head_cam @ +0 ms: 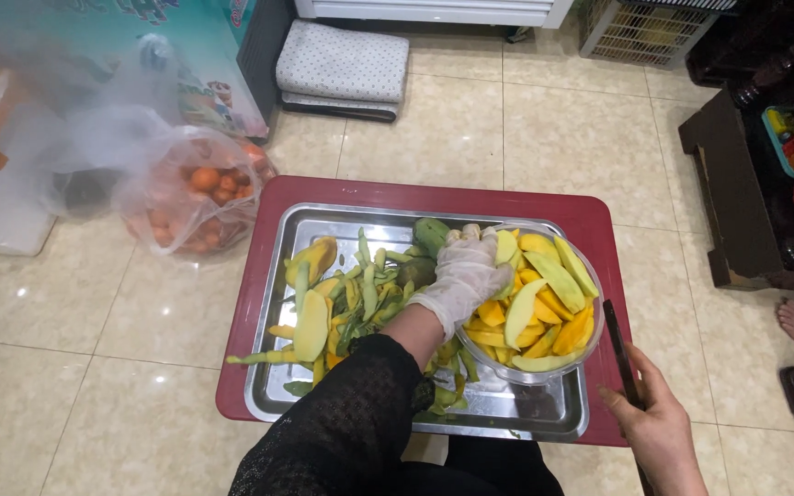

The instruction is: Peeling and slicing mangoes with a knife on a tray

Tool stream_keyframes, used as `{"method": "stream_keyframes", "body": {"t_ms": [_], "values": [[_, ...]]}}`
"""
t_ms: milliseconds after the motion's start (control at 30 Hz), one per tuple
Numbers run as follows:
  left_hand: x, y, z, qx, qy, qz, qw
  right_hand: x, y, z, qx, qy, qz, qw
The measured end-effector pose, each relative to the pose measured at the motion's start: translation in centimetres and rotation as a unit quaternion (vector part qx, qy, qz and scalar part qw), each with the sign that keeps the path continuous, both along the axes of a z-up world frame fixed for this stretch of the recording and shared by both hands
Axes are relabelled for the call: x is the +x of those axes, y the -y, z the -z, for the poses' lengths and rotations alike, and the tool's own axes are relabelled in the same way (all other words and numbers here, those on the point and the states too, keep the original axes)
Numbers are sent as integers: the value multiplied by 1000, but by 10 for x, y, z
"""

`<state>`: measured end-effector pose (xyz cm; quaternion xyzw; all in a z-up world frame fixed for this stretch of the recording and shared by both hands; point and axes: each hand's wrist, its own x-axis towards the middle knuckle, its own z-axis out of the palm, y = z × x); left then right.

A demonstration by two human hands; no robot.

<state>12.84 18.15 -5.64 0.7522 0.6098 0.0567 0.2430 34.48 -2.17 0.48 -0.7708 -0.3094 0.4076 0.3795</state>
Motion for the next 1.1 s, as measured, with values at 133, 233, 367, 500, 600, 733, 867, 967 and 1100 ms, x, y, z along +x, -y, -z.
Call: {"method": "stream_keyframes", "body": {"t_ms": [133, 233, 367, 500, 600, 733, 867, 967, 1100], "values": [[3, -10, 11, 31, -22, 31, 999, -10, 1, -11, -36, -6, 16, 999], [9, -10, 16, 55, -63, 29, 996, -4, 3, 5, 5, -2, 1, 1000], [12, -14, 15, 62, -37, 23, 997, -3, 2, 7, -30, -1, 17, 999], [2, -12, -18, -46, -21, 34, 998, -2, 3, 7, 8, -6, -3, 1000], [-11, -7, -22, -63, 76, 6, 995, 11, 10, 21, 57, -34, -15, 998], [-61, 31, -98, -134, 332, -115, 927, 20, 14, 11, 69, -56, -51, 995], [-120, 10, -46, -73, 502, -226, 832, 29, 19, 8, 184, -199, -85, 959], [-175, 2, -10, -10, 513, -298, 805, 28, 17, 3, 244, -367, -113, 891], [-207, 19, -11, -47, 497, -394, 772, 4, 13, 0, 294, -455, -143, 828]]}}
